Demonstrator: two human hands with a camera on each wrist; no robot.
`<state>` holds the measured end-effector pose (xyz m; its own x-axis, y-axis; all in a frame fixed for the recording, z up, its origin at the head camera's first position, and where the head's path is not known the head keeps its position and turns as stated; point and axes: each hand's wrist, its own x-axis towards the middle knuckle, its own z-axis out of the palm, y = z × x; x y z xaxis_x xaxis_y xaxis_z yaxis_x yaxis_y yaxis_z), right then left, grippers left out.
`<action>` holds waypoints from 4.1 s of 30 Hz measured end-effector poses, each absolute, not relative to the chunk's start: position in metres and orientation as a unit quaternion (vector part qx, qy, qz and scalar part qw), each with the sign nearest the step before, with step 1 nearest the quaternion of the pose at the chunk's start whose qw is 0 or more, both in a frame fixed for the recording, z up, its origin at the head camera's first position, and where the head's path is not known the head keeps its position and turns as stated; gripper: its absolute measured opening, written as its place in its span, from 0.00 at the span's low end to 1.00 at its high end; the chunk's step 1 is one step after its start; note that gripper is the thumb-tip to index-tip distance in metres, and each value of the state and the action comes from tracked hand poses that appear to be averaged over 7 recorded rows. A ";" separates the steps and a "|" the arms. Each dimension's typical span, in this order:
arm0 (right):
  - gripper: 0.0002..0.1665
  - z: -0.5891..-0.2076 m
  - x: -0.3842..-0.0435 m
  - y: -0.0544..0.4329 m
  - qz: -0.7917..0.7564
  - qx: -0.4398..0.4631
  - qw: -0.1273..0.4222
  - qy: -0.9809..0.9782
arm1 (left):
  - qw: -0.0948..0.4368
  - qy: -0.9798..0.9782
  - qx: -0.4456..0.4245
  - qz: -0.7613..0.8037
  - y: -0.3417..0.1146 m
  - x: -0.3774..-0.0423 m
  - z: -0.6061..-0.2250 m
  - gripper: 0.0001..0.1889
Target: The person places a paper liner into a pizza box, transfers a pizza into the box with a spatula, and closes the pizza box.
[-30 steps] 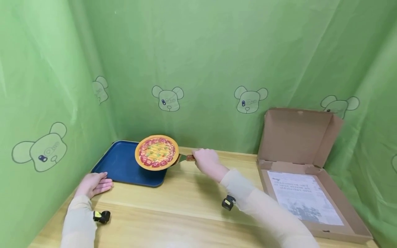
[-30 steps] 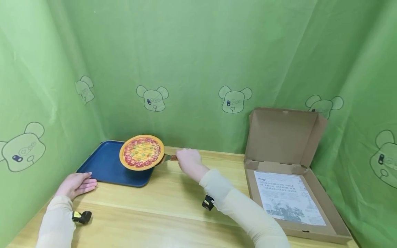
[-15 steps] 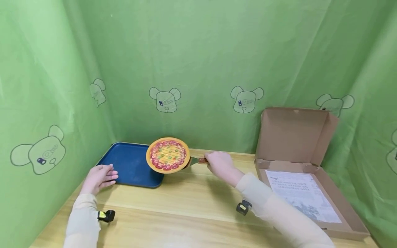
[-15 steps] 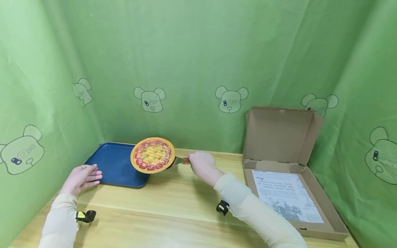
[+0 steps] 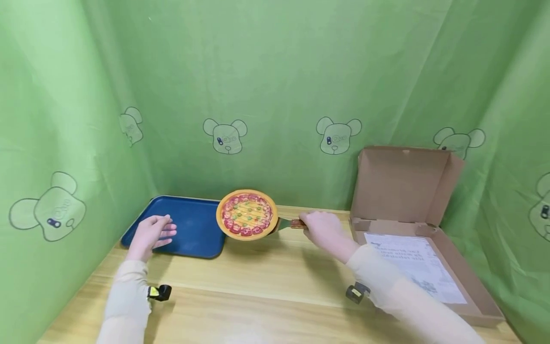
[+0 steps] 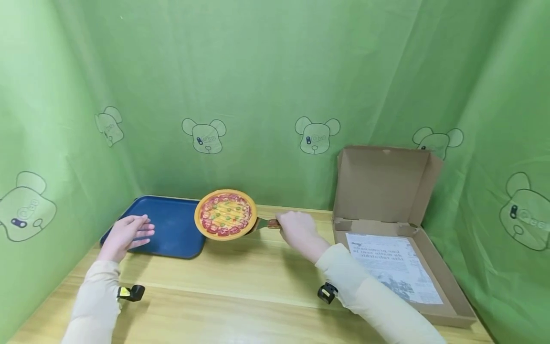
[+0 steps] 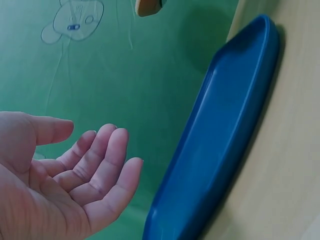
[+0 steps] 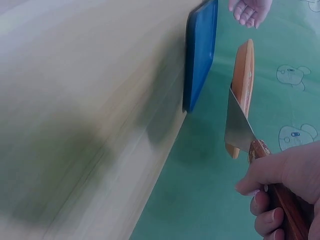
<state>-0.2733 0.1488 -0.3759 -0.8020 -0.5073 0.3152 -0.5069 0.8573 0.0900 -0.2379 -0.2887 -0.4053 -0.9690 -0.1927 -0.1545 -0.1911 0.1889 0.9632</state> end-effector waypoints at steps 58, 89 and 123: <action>0.18 -0.353 -0.224 0.335 -0.056 0.268 0.292 -0.916 | -0.043 -0.713 0.070 -0.696 -0.101 -0.299 -0.415 0.17; 0.10 -0.362 -0.233 0.350 -0.005 0.234 0.231 -0.944 | -0.030 -0.693 0.080 -0.716 -0.096 -0.256 -0.427 0.16; 0.11 -0.384 -0.250 0.369 0.007 0.285 0.256 -0.924 | -0.012 -0.703 0.069 -0.708 -0.028 -0.219 -0.440 0.18</action>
<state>-0.2498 0.3691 -0.3840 -0.7065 -0.5230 0.4769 -0.5297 0.8376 0.1338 -0.2186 -0.0283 -0.4398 -0.9903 -0.0798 -0.1139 -0.1133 -0.0115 0.9935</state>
